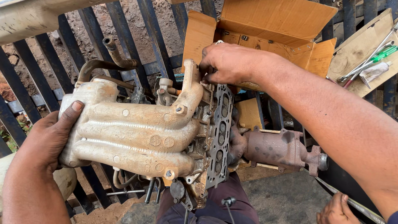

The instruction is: The person applies sealant from a tube onto a metal gasket surface, cleans the area with a cloth, and then positions and fits an intake manifold onto an engine cylinder head with the help of another person.

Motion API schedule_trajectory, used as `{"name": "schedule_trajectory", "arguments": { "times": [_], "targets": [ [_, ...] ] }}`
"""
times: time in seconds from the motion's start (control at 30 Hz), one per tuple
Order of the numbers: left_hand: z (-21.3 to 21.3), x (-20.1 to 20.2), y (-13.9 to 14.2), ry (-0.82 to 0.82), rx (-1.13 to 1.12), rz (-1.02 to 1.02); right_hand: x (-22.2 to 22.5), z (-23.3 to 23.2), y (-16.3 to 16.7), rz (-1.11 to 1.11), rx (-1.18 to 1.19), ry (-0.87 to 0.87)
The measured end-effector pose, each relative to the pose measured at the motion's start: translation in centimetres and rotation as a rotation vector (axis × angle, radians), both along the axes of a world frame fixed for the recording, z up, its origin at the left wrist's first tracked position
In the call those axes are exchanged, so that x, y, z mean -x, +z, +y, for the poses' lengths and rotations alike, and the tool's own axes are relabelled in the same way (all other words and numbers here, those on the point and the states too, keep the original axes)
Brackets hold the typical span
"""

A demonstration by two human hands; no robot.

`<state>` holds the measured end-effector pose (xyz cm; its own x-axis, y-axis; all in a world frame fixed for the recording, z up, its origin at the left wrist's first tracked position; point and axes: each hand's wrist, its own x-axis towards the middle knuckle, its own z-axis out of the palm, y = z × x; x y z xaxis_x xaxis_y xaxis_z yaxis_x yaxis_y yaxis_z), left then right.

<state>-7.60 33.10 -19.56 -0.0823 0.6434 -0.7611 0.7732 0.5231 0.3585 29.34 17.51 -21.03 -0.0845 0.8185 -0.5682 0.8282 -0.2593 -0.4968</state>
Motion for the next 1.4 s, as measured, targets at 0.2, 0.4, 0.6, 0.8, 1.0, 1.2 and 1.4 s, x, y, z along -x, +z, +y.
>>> {"name": "schedule_trajectory", "arguments": {
  "times": [0.2, 0.4, 0.6, 0.8, 1.0, 1.2, 1.4],
  "targets": [
    [0.0, -0.2, 0.1, -0.009, 0.009, 0.017, 0.0, 0.4, -0.2, -0.045, 0.054, 0.025],
    [0.2, 0.3, -0.1, -0.002, 0.025, -0.004, -0.1, 0.0, -0.9, -0.040, 0.029, -0.011],
    [0.2, 0.3, -0.2, -0.004, 0.027, -0.048, -0.3, -0.4, -1.3, -0.023, -0.018, 0.028],
    [0.1, 0.1, 0.1, 0.001, 0.021, -0.031, -0.2, -0.6, -1.7, -0.029, -0.117, 0.105],
    [-0.1, 0.2, 0.1, -0.015, -0.001, -0.003, 0.0, -0.9, -1.5, -0.019, -0.100, 0.029],
    [-0.1, 0.2, 0.1, -0.013, -0.005, -0.014, 0.2, -0.7, -1.3, -0.124, -0.045, 0.061],
    [-0.2, -0.1, 0.5, 0.013, 0.018, -0.027, 0.3, -0.7, -1.2, -0.127, -0.087, 0.045]
  ]
}}
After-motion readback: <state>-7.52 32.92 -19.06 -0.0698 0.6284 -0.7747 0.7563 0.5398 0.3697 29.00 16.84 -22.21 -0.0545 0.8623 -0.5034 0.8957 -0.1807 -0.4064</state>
